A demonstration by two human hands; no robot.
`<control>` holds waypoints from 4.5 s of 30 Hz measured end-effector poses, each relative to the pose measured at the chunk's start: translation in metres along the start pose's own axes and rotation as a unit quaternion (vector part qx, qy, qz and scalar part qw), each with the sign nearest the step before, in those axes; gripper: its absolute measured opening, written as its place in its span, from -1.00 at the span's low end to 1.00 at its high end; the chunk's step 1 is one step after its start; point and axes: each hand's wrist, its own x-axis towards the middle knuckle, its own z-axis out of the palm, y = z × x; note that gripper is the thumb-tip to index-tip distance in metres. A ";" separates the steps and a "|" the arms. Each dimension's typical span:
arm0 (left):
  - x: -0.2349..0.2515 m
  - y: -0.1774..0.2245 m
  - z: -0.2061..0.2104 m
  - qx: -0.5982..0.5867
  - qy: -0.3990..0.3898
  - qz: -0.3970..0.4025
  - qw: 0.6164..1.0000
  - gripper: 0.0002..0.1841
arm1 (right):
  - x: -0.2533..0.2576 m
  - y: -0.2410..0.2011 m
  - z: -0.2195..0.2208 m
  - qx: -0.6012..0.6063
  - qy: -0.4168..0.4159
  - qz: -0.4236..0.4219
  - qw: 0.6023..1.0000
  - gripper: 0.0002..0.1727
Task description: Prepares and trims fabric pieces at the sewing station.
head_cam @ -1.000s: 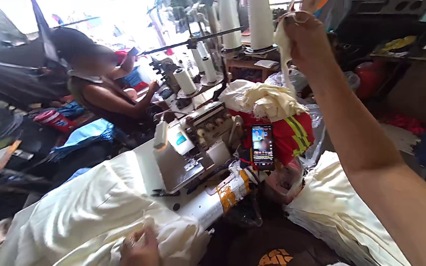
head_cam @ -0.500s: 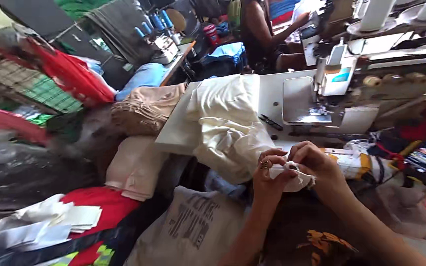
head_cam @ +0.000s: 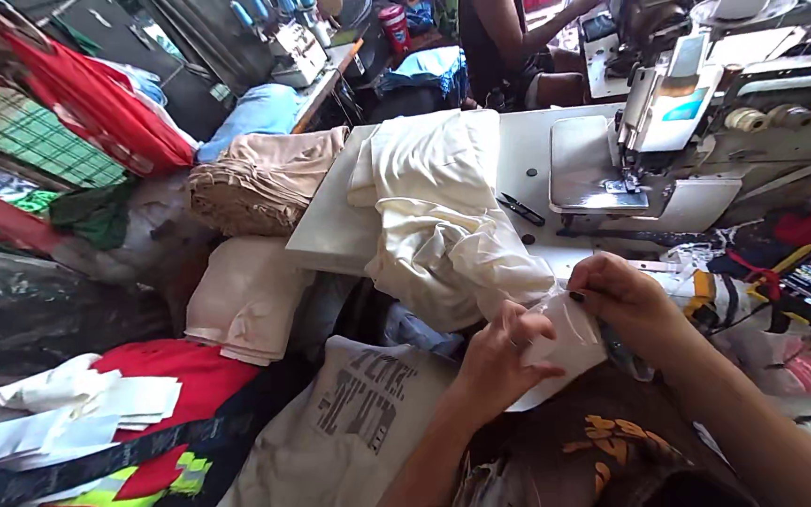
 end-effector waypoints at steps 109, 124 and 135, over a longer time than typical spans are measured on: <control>0.295 -0.094 0.113 0.047 -0.015 -0.117 0.992 -0.72 | -0.001 0.071 -0.078 0.003 0.295 0.178 0.939 -0.94; 0.240 -0.081 0.047 0.040 -0.074 0.068 0.994 -0.50 | 0.014 0.081 -0.086 -0.084 0.284 0.161 0.941 -0.88; 0.223 -0.021 0.039 0.102 -0.192 0.221 0.951 -0.80 | 0.010 0.018 -0.108 -0.222 0.095 -0.032 0.970 -0.52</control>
